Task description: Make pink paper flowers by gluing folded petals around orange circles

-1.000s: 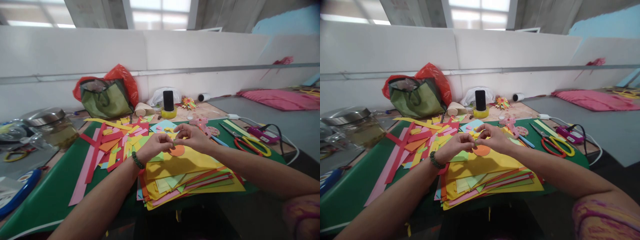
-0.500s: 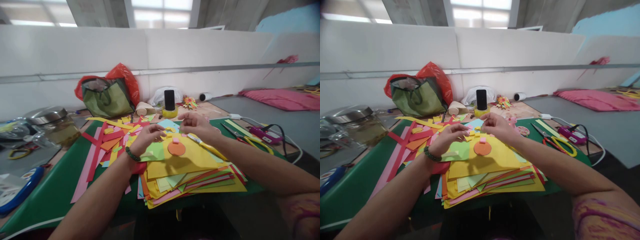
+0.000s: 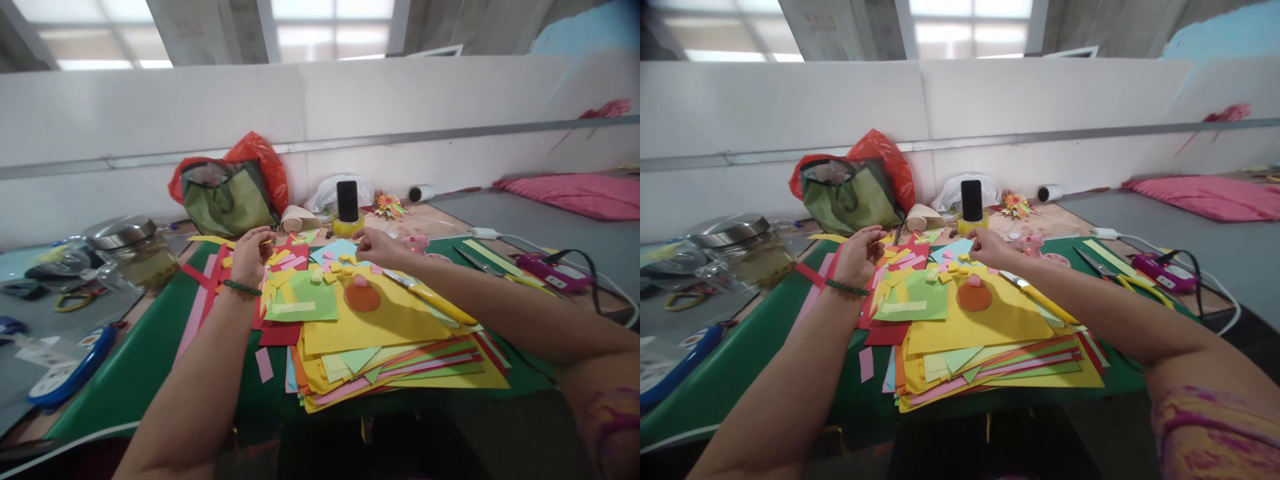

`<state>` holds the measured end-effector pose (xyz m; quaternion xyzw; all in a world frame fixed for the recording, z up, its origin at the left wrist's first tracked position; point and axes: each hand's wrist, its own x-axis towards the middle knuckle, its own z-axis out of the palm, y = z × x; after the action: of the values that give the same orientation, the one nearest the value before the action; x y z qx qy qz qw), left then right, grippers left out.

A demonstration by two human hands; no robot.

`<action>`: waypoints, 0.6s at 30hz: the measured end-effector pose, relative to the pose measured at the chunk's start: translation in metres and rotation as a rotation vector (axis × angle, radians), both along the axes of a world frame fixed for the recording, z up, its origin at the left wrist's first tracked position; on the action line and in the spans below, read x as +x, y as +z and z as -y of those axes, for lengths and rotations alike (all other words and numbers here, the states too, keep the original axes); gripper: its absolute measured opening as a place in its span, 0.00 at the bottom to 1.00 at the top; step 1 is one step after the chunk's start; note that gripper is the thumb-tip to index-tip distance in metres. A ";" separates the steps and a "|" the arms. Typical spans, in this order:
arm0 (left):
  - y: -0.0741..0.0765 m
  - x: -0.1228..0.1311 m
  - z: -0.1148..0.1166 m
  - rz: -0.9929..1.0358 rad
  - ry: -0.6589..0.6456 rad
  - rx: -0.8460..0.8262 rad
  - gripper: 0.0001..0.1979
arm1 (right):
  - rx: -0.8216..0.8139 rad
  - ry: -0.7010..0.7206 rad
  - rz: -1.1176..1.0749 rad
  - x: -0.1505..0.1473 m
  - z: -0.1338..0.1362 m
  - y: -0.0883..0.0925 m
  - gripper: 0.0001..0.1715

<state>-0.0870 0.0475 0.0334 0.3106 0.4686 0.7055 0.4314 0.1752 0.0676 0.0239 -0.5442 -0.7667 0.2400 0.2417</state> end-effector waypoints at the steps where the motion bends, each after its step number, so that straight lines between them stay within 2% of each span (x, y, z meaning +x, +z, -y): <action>1: -0.001 -0.002 -0.001 0.005 0.012 -0.008 0.07 | 0.007 -0.001 0.041 0.001 -0.004 -0.002 0.26; 10: -0.004 0.000 -0.004 0.009 -0.028 -0.028 0.06 | -0.156 0.068 0.109 0.004 -0.016 -0.013 0.27; 14: -0.007 -0.001 -0.006 -0.001 -0.035 -0.014 0.06 | -0.163 0.104 0.056 -0.003 -0.012 -0.007 0.25; 18: -0.010 0.000 -0.007 -0.011 -0.044 -0.005 0.07 | -0.164 0.242 -0.102 -0.024 0.001 0.003 0.24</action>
<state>-0.0870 0.0545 0.0232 0.3237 0.4657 0.6931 0.4449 0.1512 0.0666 0.0273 -0.4528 -0.7913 0.3565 0.2042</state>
